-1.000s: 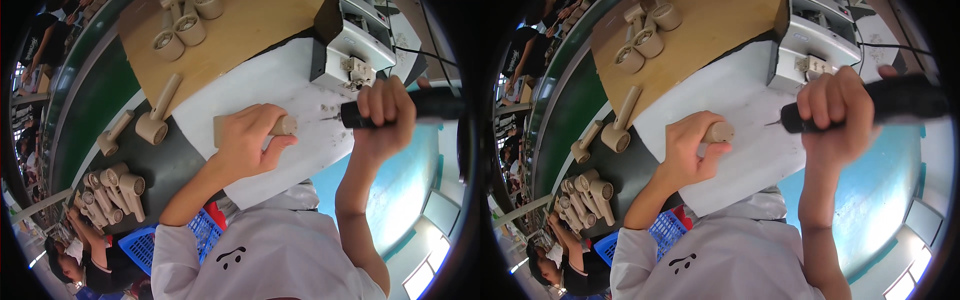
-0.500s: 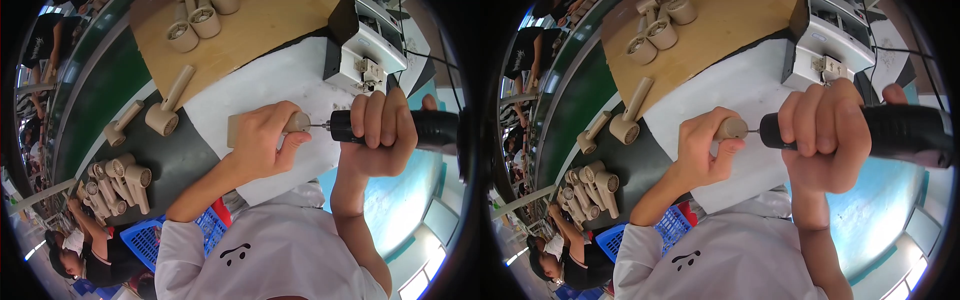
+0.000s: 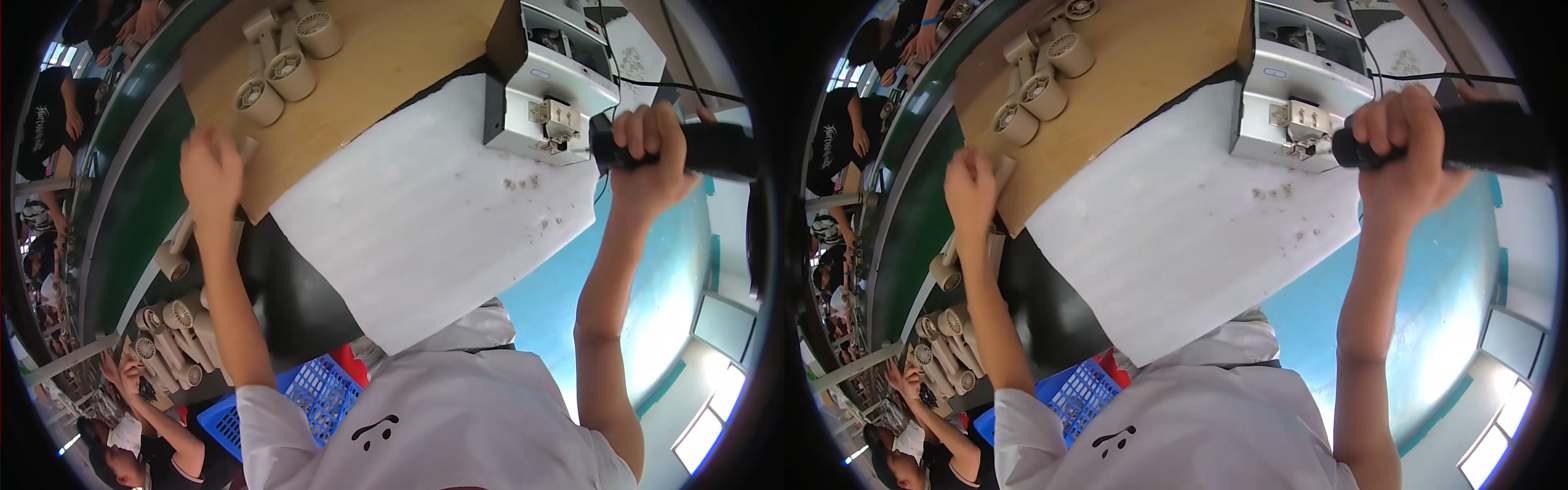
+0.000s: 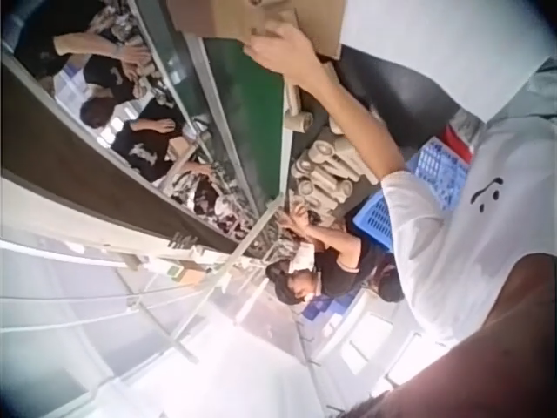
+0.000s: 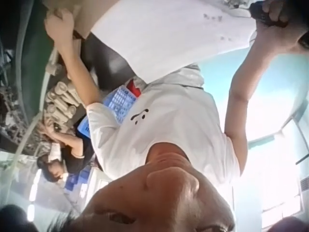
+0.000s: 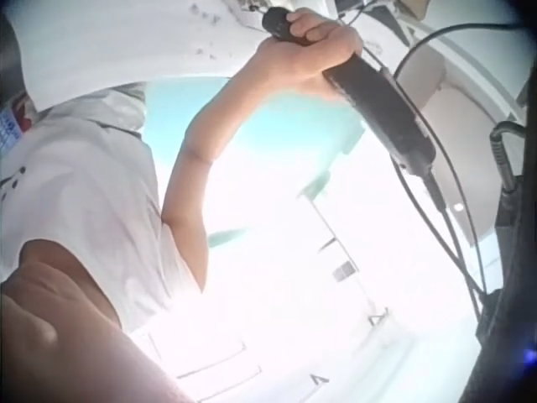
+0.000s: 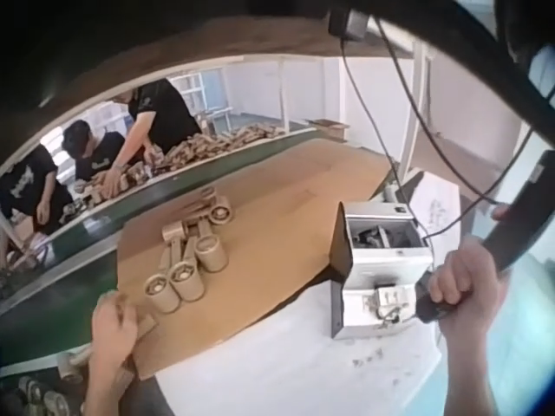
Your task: The person assembles portable handheld fans by screwing plastic handle components together with an electric screwdriver.
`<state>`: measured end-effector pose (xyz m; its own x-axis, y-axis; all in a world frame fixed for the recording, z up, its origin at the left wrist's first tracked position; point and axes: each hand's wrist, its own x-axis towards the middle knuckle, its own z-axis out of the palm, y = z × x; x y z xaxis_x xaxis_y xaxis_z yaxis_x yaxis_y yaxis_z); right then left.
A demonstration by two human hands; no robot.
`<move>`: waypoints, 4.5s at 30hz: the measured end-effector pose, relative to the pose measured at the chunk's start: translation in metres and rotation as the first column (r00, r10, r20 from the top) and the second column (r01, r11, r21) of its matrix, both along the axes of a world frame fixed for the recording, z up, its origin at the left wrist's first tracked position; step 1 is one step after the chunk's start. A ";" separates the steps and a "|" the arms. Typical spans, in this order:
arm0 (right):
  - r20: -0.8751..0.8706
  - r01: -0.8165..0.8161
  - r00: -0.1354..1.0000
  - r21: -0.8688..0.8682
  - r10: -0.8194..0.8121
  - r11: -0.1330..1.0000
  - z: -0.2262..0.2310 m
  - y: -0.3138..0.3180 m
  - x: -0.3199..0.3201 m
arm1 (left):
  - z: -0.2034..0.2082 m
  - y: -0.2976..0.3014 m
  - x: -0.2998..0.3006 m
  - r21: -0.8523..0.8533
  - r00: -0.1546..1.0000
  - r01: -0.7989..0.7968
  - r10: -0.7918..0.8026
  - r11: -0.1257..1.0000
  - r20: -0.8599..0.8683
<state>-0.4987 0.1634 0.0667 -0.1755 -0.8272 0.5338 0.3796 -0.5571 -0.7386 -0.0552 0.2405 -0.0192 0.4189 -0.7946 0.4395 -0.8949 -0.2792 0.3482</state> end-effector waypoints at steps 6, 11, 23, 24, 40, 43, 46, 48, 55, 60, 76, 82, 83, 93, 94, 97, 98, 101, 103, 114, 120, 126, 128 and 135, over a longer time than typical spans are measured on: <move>-0.164 0.191 0.967 -0.041 -0.196 0.981 -0.009 -0.018 0.023 | -0.008 -0.131 0.047 0.224 0.789 0.052 0.097 0.973 -0.607; -0.229 0.186 0.955 -0.039 -0.189 0.982 -0.013 -0.023 0.026 | 0.000 -0.139 0.026 0.101 0.525 0.055 0.057 0.993 -0.849; -0.181 0.200 0.970 0.223 -0.161 0.954 -0.015 -0.006 0.040 | 0.030 0.037 -0.167 -0.293 0.553 0.517 -0.575 0.804 -0.603; -0.039 0.053 0.998 0.274 -0.044 0.960 -0.017 0.006 0.041 | 0.026 0.040 -0.177 -0.339 0.555 0.576 -0.661 0.743 -0.505; 0.257 -0.436 0.856 -0.106 0.448 0.894 -0.001 0.065 0.079 | 0.010 0.053 -0.204 -0.314 0.515 0.705 -0.764 0.636 -0.388; 0.252 -0.439 0.856 -0.103 0.450 0.893 -0.005 0.064 0.081 | 0.012 0.053 -0.203 -0.306 0.514 0.715 -0.769 0.629 -0.380; 0.208 -0.466 0.849 -0.136 0.485 0.874 -0.008 0.061 0.081 | 0.011 0.054 -0.204 -0.294 0.529 0.711 -0.762 0.638 -0.374; 0.200 -0.478 0.844 -0.144 0.498 0.867 -0.007 0.063 0.080 | 0.014 0.056 -0.206 -0.285 0.528 0.717 -0.762 0.637 -0.375; 0.227 -0.398 0.892 -0.011 0.390 0.917 -0.010 0.049 0.067 | 0.011 0.055 -0.205 -0.284 0.531 0.725 -0.772 0.627 -0.349; 0.027 0.198 0.980 -0.040 -0.197 0.979 -0.009 -0.007 0.029 | 0.014 0.057 -0.202 -0.276 0.537 0.715 -0.757 0.643 -0.372; -0.189 0.196 0.969 0.190 -0.160 0.962 -0.026 -0.006 0.037 | 0.014 0.050 -0.203 -0.298 0.526 0.699 -0.749 0.650 -0.403; 0.271 -0.276 0.928 0.044 0.254 0.960 -0.017 0.060 0.059 | 0.012 0.052 -0.209 -0.335 0.516 0.700 -0.770 0.631 -0.375; 0.280 -0.305 0.915 0.009 0.291 0.952 -0.014 0.061 0.061 | 0.012 0.051 -0.209 -0.331 0.518 0.700 -0.769 0.633 -0.374; 0.247 -0.301 0.931 0.095 0.270 0.949 -0.015 0.063 0.064 | 0.012 0.054 -0.210 -0.313 0.538 0.690 -0.752 0.652 -0.382; 0.248 -0.302 0.930 0.096 0.271 0.948 -0.015 0.063 0.064 | 0.012 0.054 -0.210 -0.328 0.536 0.684 -0.754 0.651 -0.379; 0.246 -0.327 0.921 0.073 0.301 0.942 -0.015 0.061 0.062 | 0.012 0.054 -0.208 -0.320 0.530 0.690 -0.754 0.649 -0.388; 0.247 -0.333 0.919 0.068 0.307 0.941 -0.014 0.060 0.061 | 0.012 0.054 -0.208 -0.320 0.529 0.690 -0.754 0.649 -0.388; 0.249 -0.337 0.917 0.063 0.312 0.939 -0.011 0.057 0.051 | 0.013 0.054 -0.208 -0.319 0.522 0.692 -0.754 0.648 -0.400; 0.249 -0.335 0.917 0.063 0.310 0.940 -0.010 0.058 0.051 | 0.013 0.054 -0.209 -0.324 0.514 0.687 -0.751 0.650 -0.416; 0.306 -0.459 0.846 0.002 0.436 0.889 -0.011 0.063 0.067 | 0.017 0.058 -0.209 -0.350 0.497 0.672 -0.748 0.653 -0.441; 0.123 -0.334 0.937 0.027 0.328 0.942 -0.027 0.045 0.055 | 0.035 0.062 -0.169 0.391 0.906 0.409 -0.317 0.825 -0.280; -0.037 0.065 0.997 0.028 -0.064 0.997 -0.014 -0.003 0.012 | 0.032 -0.014 -0.057 0.189 1.000 0.014 -0.011 0.982 -0.015; -0.090 0.120 0.989 -0.012 -0.120 0.993 -0.013 -0.009 0.024 | 0.023 -0.068 -0.037 0.023 0.993 0.076 -0.074 0.997 -0.095; -0.237 0.224 0.945 -0.040 -0.227 0.974 -0.019 -0.020 0.030 | -0.007 -0.173 0.005 0.272 0.776 -0.027 0.192 0.962 -0.601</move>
<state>-0.4691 0.1431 0.0479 -0.2225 -0.7738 0.5930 0.0567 -0.6175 -0.7845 -0.0507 0.0671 -0.0265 0.6236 -0.7696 -0.1372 -0.4673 -0.5077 0.7237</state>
